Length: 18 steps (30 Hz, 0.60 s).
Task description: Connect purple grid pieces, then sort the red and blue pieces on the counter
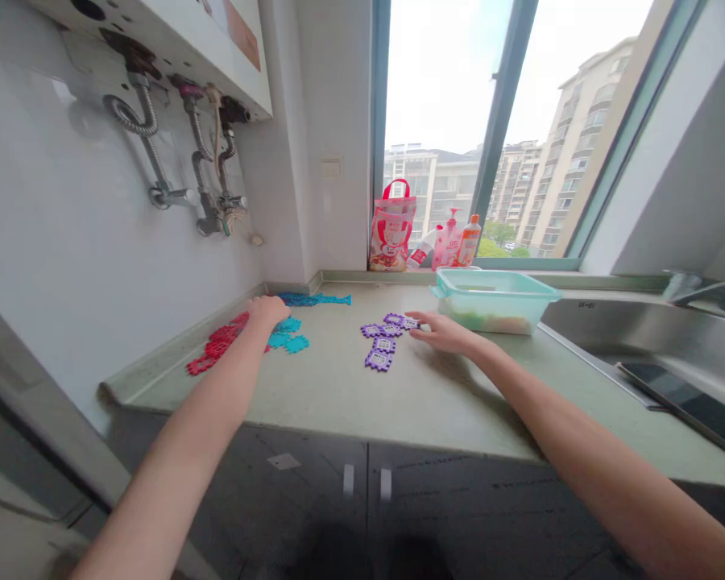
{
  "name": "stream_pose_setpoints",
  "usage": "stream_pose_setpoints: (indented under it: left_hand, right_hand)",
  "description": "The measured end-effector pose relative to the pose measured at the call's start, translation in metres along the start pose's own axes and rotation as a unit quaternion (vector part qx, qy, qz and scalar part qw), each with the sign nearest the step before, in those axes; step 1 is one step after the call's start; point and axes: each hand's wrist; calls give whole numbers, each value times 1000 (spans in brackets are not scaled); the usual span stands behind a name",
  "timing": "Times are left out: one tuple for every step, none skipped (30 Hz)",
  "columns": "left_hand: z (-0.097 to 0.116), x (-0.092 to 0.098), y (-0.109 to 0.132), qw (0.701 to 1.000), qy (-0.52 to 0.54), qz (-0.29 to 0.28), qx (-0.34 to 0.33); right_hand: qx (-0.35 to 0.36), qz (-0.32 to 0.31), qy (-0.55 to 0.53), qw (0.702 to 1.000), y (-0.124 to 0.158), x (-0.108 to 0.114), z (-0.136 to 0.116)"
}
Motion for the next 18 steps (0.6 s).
stream_pose_setpoints:
  left_hand:
    - [-5,-2,-1,1000,-3,-9,17]
    - [-8,-4,-1,999,-6,-15,30]
    - [-10,-5,-1,999,-8,-18,39]
    - [-10,-5,0,999,-11,-18,45]
    - [-10,-5,0,999,-13,-18,47]
    - [-9,-4,1,999,-15,-17,46]
    - [-7,-3,2,999,-17,-16,42]
    - [-4,-1,2,999,-20,-14,33]
    - [-1,0,3,999,-23,-10,22]
    - [3,1,4,1000,-27,-5,9]
    - [8,1,5,1000,-30,1,-7]
    - [14,1,7,999,-32,5,-25]
    - [20,1,9,998,-33,6,-44]
    - [27,0,11,997,-32,6,-65]
    - [34,-1,14,996,-30,4,-88]
    - [41,-3,17,993,-27,3,-112]
    - [48,-4,21,990,-24,1,-137]
    - [55,-6,25,987,-20,0,-161]
  right_hand:
    - [4,-5,6,1000,0,1,-1]
    - [7,-8,9,1000,1,2,-2]
    - [8,-9,11,1000,1,2,-3]
    - [7,-10,11,1000,1,3,-4]
    - [5,-10,11,1000,1,4,-5]
    - [3,-11,12,1000,1,5,-5]
    - [1,-12,14,1000,2,6,-6]
    - [1,-13,16,1000,2,6,-6]
    - [1,-14,18,1000,2,6,-6]
    - [1,-15,19,1000,2,6,-6]
    - [2,-18,18,1000,2,6,-6]
    - [2,-21,16,1000,2,6,-6]
    - [1,-24,14,1000,2,6,-6]
    - [1,-25,12,1000,2,6,-6]
    - [0,-25,10,1000,2,6,-6]
    - [-1,-25,8,1000,1,6,-6]
    - [-1,-24,7,1000,1,6,-5]
    - [-1,-25,7,1000,1,5,-5]
Point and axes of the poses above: each hand's wrist, its own y-axis away from the middle knuckle, its own x-axis out of the back of the hand, z = x × y, and after that the axes turned 8 degrees about y, right-handed
